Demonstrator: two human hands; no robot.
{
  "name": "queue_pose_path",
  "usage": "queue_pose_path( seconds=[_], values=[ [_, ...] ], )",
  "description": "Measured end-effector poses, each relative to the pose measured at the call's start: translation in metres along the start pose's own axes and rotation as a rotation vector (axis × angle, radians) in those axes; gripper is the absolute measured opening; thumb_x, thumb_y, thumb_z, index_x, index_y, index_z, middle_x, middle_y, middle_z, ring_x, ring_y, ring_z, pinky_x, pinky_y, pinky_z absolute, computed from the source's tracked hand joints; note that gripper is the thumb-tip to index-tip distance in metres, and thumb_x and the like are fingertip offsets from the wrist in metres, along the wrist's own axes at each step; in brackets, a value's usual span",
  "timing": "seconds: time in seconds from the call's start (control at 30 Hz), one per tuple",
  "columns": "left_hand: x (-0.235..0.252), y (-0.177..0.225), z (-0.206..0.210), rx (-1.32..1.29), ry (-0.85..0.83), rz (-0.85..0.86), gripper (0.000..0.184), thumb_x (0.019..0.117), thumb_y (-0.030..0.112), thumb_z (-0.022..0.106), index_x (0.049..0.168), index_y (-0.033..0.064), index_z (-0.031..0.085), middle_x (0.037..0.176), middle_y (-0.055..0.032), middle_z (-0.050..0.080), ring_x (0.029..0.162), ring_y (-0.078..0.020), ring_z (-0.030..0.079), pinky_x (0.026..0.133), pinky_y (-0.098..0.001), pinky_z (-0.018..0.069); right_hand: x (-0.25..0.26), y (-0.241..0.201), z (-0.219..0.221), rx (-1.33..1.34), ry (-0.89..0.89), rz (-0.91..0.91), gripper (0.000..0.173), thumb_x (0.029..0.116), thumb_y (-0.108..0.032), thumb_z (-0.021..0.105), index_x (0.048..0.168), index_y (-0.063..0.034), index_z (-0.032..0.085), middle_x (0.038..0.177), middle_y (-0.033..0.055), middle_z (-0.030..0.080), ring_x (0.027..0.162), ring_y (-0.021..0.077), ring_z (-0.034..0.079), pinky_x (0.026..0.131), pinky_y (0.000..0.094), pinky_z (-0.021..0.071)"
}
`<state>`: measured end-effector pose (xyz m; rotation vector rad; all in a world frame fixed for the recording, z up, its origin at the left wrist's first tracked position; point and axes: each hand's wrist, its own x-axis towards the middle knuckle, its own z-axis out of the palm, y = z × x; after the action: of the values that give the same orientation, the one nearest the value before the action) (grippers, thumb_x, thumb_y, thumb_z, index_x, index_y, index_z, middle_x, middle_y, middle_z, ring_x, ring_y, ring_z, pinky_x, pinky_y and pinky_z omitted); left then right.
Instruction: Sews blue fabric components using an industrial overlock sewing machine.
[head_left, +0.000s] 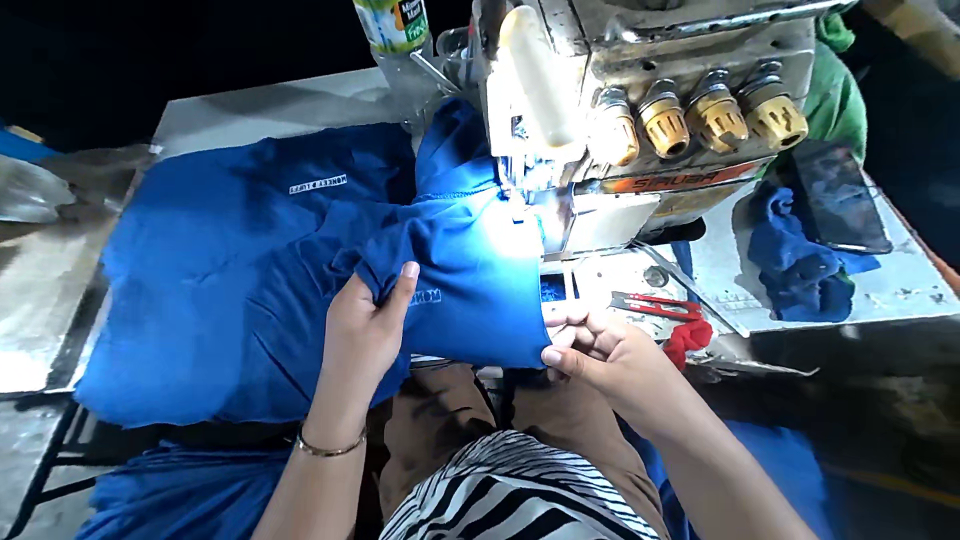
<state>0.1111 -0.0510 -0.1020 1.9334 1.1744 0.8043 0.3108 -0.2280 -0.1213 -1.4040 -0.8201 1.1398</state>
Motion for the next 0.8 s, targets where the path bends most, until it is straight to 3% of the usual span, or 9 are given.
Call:
queue_pose_path(
  seconds=[0.07, 0.1, 0.17, 0.23, 0.27, 0.33, 0.4, 0.57, 0.8],
  values=[
    [0.011, 0.008, -0.003, 0.031, -0.025, -0.007, 0.029, 0.1039, 0.033, 0.059, 0.117, 0.0087, 0.066, 0.096, -0.0003, 0.069, 0.086, -0.0021, 0.065, 0.079, -0.0255, 0.0541, 0.006, -0.006, 0.004, -0.003, 0.042, -0.032, 0.013, 0.0876, 0.001, 0.07, 0.097, -0.0082, 0.07, 0.072, -0.0023, 0.066, 0.061, 0.004, 0.062, 0.058, 0.0191, 0.0539],
    [0.016, 0.012, -0.004, 0.057, -0.038, -0.004, 0.03, 0.1043, 0.035, 0.058, 0.116, 0.0087, 0.066, 0.096, -0.0017, 0.069, 0.086, -0.004, 0.065, 0.08, -0.028, 0.0539, 0.011, -0.007, 0.007, 0.008, 0.057, -0.045, 0.011, 0.0883, 0.002, 0.068, 0.095, -0.0071, 0.068, 0.07, -0.0015, 0.064, 0.059, 0.0044, 0.061, 0.055, 0.0189, 0.0527],
    [0.03, 0.007, -0.004, 0.07, -0.05, 0.038, 0.033, 0.1044, 0.038, 0.057, 0.112, 0.007, 0.065, 0.093, -0.0059, 0.067, 0.083, -0.0107, 0.064, 0.077, -0.0359, 0.0525, 0.02, -0.005, 0.006, 0.044, 0.052, -0.061, 0.022, 0.091, -0.003, 0.072, 0.112, -0.0078, 0.066, 0.079, 0.0046, 0.069, 0.063, 0.0115, 0.066, 0.058, 0.0238, 0.0581],
    [0.061, -0.039, 0.01, 0.121, 0.048, 0.258, 0.035, 0.1013, 0.049, 0.058, 0.108, 0.0167, 0.07, 0.089, 0.0035, 0.069, 0.081, -0.0022, 0.065, 0.071, -0.0293, 0.056, 0.027, -0.006, 0.003, 0.034, 0.049, -0.095, 0.018, 0.0899, -0.003, 0.07, 0.106, -0.0092, 0.067, 0.076, 0.0008, 0.068, 0.061, 0.0071, 0.064, 0.055, 0.0211, 0.0553],
    [0.077, -0.056, 0.016, 0.146, 0.096, 0.332, 0.037, 0.0996, 0.055, 0.058, 0.107, 0.0211, 0.071, 0.09, 0.0068, 0.07, 0.082, 0.0003, 0.066, 0.071, -0.0276, 0.0569, 0.034, -0.009, -0.001, -0.006, 0.019, -0.146, 0.019, 0.0949, -0.01, 0.071, 0.113, -0.0082, 0.064, 0.082, 0.0022, 0.069, 0.068, 0.0092, 0.066, 0.06, 0.0228, 0.0576],
    [0.092, -0.036, 0.015, 0.236, 0.046, 0.243, 0.04, 0.0996, 0.055, 0.057, 0.11, 0.0186, 0.07, 0.096, 0.0013, 0.071, 0.091, -0.0071, 0.068, 0.08, -0.0359, 0.0572, 0.052, -0.01, -0.003, -0.067, 0.051, -0.261, 0.023, 0.0938, -0.011, 0.07, 0.115, -0.0077, 0.061, 0.084, 0.0026, 0.069, 0.07, 0.0113, 0.067, 0.063, 0.0248, 0.0595],
    [0.098, 0.013, 0.007, 0.255, -0.089, 0.048, 0.045, 0.102, 0.045, 0.059, 0.119, 0.0031, 0.066, 0.111, -0.0159, 0.069, 0.109, -0.0252, 0.065, 0.096, -0.0532, 0.0483, 0.071, -0.001, -0.01, -0.057, 0.066, -0.366, 0.026, 0.0941, -0.01, 0.07, 0.118, -0.0054, 0.06, 0.085, 0.0048, 0.068, 0.07, 0.013, 0.067, 0.063, 0.0276, 0.0592],
    [0.139, 0.031, 0.01, 0.346, -0.143, 0.077, 0.052, 0.1029, 0.043, 0.058, 0.125, -0.0044, 0.06, 0.121, -0.0254, 0.064, 0.12, -0.0358, 0.061, 0.104, -0.0574, 0.0433, 0.076, -0.037, 0.02, 0.075, 0.274, -0.138, 0.012, 0.0932, -0.001, 0.068, 0.103, -0.0053, 0.062, 0.07, 0.0005, 0.066, 0.054, 0.0069, 0.064, 0.051, 0.0209, 0.0568],
    [0.164, 0.007, 0.007, 0.275, 0.025, 0.1, 0.05, 0.1047, 0.037, 0.055, 0.136, -0.0025, 0.055, 0.131, -0.0241, 0.061, 0.128, -0.0322, 0.057, 0.111, -0.0517, 0.0409, 0.067, -0.027, 0.025, 0.049, 0.333, -0.237, 0.014, 0.0959, -0.004, 0.065, 0.108, -0.0061, 0.061, 0.07, -0.0011, 0.065, 0.055, 0.0053, 0.063, 0.051, 0.0192, 0.055]
  ],
)
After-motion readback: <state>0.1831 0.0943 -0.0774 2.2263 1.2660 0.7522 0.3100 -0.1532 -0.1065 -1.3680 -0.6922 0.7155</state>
